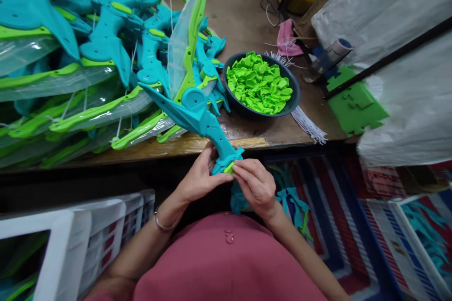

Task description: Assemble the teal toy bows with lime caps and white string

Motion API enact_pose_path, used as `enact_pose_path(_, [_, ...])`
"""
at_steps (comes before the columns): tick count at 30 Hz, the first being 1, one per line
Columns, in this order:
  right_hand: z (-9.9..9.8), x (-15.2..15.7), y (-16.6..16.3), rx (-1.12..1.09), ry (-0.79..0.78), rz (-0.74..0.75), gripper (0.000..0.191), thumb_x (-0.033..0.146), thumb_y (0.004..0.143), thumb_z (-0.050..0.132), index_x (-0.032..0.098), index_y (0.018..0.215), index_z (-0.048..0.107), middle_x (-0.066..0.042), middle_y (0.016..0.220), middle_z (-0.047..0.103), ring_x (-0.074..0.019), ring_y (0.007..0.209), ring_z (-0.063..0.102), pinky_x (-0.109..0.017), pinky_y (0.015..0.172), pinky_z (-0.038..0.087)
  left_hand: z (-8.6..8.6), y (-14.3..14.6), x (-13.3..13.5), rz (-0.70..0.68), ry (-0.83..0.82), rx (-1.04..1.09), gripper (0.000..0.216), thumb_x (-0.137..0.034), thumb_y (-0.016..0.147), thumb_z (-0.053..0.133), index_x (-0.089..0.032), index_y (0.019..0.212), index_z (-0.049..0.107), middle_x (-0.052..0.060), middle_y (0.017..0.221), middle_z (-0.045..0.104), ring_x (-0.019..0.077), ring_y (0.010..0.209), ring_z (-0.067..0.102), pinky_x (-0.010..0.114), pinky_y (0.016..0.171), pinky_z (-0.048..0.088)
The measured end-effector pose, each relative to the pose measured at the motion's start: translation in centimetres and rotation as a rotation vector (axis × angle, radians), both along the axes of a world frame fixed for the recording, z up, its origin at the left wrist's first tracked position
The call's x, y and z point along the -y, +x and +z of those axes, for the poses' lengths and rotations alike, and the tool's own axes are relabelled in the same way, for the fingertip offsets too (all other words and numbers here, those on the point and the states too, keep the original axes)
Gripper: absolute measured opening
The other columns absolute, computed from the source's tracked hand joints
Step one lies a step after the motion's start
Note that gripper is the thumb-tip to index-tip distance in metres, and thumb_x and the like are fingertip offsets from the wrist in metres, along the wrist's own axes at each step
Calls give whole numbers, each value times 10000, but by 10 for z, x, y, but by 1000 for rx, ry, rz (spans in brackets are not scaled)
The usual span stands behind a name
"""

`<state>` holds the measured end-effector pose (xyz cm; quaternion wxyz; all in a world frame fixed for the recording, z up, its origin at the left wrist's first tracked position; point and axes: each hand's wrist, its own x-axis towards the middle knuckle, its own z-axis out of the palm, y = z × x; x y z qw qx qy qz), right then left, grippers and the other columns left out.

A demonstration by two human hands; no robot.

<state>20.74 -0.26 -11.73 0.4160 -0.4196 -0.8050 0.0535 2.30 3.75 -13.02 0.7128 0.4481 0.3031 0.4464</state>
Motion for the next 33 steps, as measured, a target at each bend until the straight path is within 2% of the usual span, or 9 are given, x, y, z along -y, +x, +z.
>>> enact_pose_path(3, [-2, -1, 4, -39, -43, 11, 317, 97, 966, 633, 253, 1219, 742, -94, 1079, 778, -245, 979, 734, -426, 795, 653, -1, 0, 2, 6, 11, -68, 828, -244, 775, 874, -241, 1487, 450, 137, 1541, 527, 336, 1435, 517, 496, 1205, 443])
enact_pose_path(6, [1, 2, 5, -91, -92, 15, 258, 117, 968, 646, 258, 1152, 760, -77, 1049, 776, -236, 976, 717, -434, 828, 642, 2, 1, 5, 16, 18, -102, 700, -259, 816, 843, -232, 1420, 490, 126, 1509, 557, 322, 1410, 543, 475, 1184, 467])
enact_pose_path(9, [4, 4, 4, -215, -162, -125, 306, 182, 936, 720, 271, 1229, 725, -91, 1166, 735, -262, 1126, 665, -485, 972, 596, 9, 0, 10, 14, 17, -127, 618, -245, 841, 823, -228, 1371, 506, 117, 1470, 592, 301, 1388, 564, 446, 1174, 476])
enact_pose_path(12, [5, 1, 6, -427, -400, -182, 533, 275, 887, 779, 251, 1395, 619, -127, 1386, 630, -277, 1266, 616, -448, 1013, 580, 18, 1, 16, 24, 37, -146, 624, -235, 866, 799, -246, 1400, 477, 112, 1500, 569, 296, 1420, 532, 448, 1195, 452])
enact_pose_path(16, [8, -5, 14, -593, -792, 82, 477, 301, 877, 735, 239, 1339, 632, -71, 1282, 706, -247, 1197, 676, -385, 991, 582, 26, 5, 27, 49, 93, -206, 607, -227, 887, 770, -264, 1413, 469, 96, 1536, 532, 299, 1474, 468, 461, 1246, 380])
enact_pose_path(20, [8, 1, 17, -539, -775, 11, 347, 249, 866, 704, 227, 1206, 642, -47, 1158, 728, -215, 1070, 688, -353, 934, 561, 17, 13, 38, 78, 164, -294, 542, -251, 924, 726, -255, 1412, 489, 110, 1497, 561, 307, 1430, 513, 479, 1243, 372])
enact_pose_path(27, [-20, 9, 19, -460, -745, -111, 265, 247, 841, 690, 203, 1097, 638, -36, 1056, 715, -198, 962, 661, -351, 907, 515, -13, 23, 35, 43, 145, -254, 573, -296, 902, 751, -228, 1400, 475, 138, 1438, 620, 304, 1369, 581, 482, 1202, 426])
enact_pose_path(30, [-20, 2, 24, -524, -768, -67, 308, 271, 834, 719, 210, 1128, 651, -25, 1046, 714, -194, 969, 661, -334, 899, 527, -11, 13, 24, -43, 81, -163, 658, -309, 872, 790, -267, 1447, 474, 126, 1492, 595, 307, 1419, 545, 488, 1219, 412])
enact_pose_path(33, [-11, -12, 26, -650, -826, 120, 384, 305, 818, 769, 229, 1184, 679, -16, 1067, 725, -188, 991, 676, -325, 916, 550, -7, -4, 11, -165, 73, -87, 607, -344, 869, 796, -307, 1432, 571, 97, 1570, 542, 325, 1498, 455, 489, 1252, 367])
